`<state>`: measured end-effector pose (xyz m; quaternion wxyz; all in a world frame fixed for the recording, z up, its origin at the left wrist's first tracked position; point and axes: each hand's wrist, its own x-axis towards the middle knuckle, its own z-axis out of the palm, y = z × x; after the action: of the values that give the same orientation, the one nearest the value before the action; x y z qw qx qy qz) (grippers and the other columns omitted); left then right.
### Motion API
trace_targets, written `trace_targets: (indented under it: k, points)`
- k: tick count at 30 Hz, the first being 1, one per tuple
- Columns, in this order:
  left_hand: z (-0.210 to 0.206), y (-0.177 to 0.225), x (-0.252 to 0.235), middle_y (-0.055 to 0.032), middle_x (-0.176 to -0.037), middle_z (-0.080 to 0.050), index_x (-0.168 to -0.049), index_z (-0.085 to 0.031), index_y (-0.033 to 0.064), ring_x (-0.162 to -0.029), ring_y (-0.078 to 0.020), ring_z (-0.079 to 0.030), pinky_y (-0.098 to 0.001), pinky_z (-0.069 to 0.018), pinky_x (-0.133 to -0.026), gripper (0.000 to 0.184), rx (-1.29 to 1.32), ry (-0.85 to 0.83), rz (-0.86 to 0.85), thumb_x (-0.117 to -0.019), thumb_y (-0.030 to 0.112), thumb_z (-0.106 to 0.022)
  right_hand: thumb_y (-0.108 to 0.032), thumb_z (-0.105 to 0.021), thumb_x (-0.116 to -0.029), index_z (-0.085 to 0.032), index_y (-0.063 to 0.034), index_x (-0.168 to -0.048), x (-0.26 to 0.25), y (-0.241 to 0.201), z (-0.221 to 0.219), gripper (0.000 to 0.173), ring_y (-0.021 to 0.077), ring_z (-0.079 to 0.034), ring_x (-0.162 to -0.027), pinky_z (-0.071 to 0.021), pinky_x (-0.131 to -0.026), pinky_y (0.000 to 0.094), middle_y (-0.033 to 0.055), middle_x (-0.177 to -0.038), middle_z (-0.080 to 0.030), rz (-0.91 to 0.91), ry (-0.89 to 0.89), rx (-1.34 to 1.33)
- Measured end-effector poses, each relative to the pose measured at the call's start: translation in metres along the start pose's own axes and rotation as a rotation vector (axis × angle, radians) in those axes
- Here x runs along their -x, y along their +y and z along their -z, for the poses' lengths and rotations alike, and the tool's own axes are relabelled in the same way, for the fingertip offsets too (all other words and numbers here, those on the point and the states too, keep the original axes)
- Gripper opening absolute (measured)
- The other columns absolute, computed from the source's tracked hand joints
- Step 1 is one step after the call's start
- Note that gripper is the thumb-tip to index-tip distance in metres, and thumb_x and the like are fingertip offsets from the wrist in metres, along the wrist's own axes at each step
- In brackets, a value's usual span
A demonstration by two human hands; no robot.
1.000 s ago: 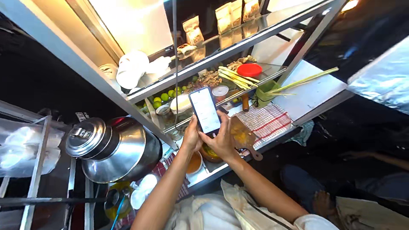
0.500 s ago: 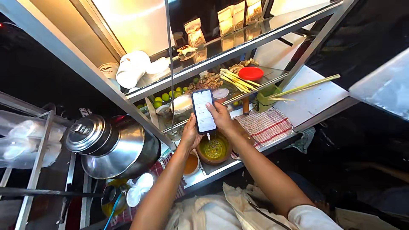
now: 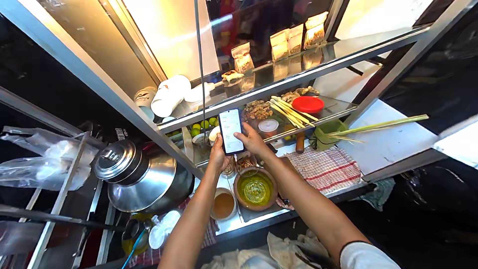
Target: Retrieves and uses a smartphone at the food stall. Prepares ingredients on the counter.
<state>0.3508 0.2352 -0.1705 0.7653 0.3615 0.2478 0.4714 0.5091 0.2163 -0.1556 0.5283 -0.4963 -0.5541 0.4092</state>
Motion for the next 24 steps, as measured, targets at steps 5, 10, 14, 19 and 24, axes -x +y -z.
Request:
trace_targets:
  k: [5,10,14,19,24]
  points:
    - [0.001,-0.006,-0.014,-0.0124,-0.124,-0.068,-0.141,-0.052,0.0156,-0.11,-0.0251,-0.069,-0.0444,-0.0591,-0.092,0.055,0.025,0.016,-0.044,-0.1098,0.052,-0.026,-0.026,-0.058,-0.1055,-0.047,-0.0066,-0.147,-0.014,0.008,0.004,0.047,0.0184,-0.071,-0.105,-0.0593,-0.094,0.0401,0.0133,-0.123,-0.069,0.028,-0.028,-0.039]
    - [0.002,-0.01,-0.02,-0.0117,-0.124,-0.068,-0.141,-0.052,0.017,-0.11,-0.0241,-0.069,-0.0436,-0.0592,-0.092,0.055,0.038,0.026,-0.082,-0.1098,0.052,-0.024,-0.004,-0.064,-0.0862,-0.036,-0.0053,-0.153,-0.019,0.019,0.013,0.072,0.0178,-0.07,-0.11,-0.0589,-0.095,0.0397,0.0134,-0.129,-0.067,0.049,-0.166,-0.033]
    - [0.003,-0.015,-0.017,-0.0111,-0.126,-0.067,-0.141,-0.052,0.0158,-0.112,-0.0236,-0.068,-0.0438,-0.0579,-0.095,0.057,0.05,0.024,-0.102,-0.1089,0.054,-0.025,-0.001,-0.067,-0.0799,-0.03,-0.0064,-0.156,-0.019,0.022,0.017,0.085,0.0172,-0.068,-0.114,-0.0591,-0.096,0.0392,0.0131,-0.133,-0.064,0.081,-0.239,0.016]
    - [-0.002,-0.016,-0.017,-0.0104,-0.128,-0.067,-0.142,-0.052,0.0173,-0.113,-0.0233,-0.068,-0.0438,-0.0579,-0.094,0.057,0.03,0.069,-0.114,-0.1084,0.056,-0.027,-0.003,-0.068,-0.0897,-0.032,-0.007,-0.157,-0.019,0.023,0.017,0.076,0.0177,-0.066,-0.119,-0.0558,-0.102,0.039,0.014,-0.137,-0.062,0.068,-0.2,0.043]
    - [-0.007,-0.019,-0.017,-0.0087,-0.128,-0.067,-0.142,-0.051,0.0197,-0.114,-0.023,-0.067,-0.0446,-0.058,-0.094,0.055,-0.007,0.087,-0.133,-0.1086,0.056,-0.026,-0.003,-0.066,-0.0924,-0.033,-0.0073,-0.156,-0.017,0.023,0.02,0.071,0.0168,-0.069,-0.114,-0.058,-0.098,0.0364,0.0131,-0.133,-0.064,0.073,-0.211,-0.034]
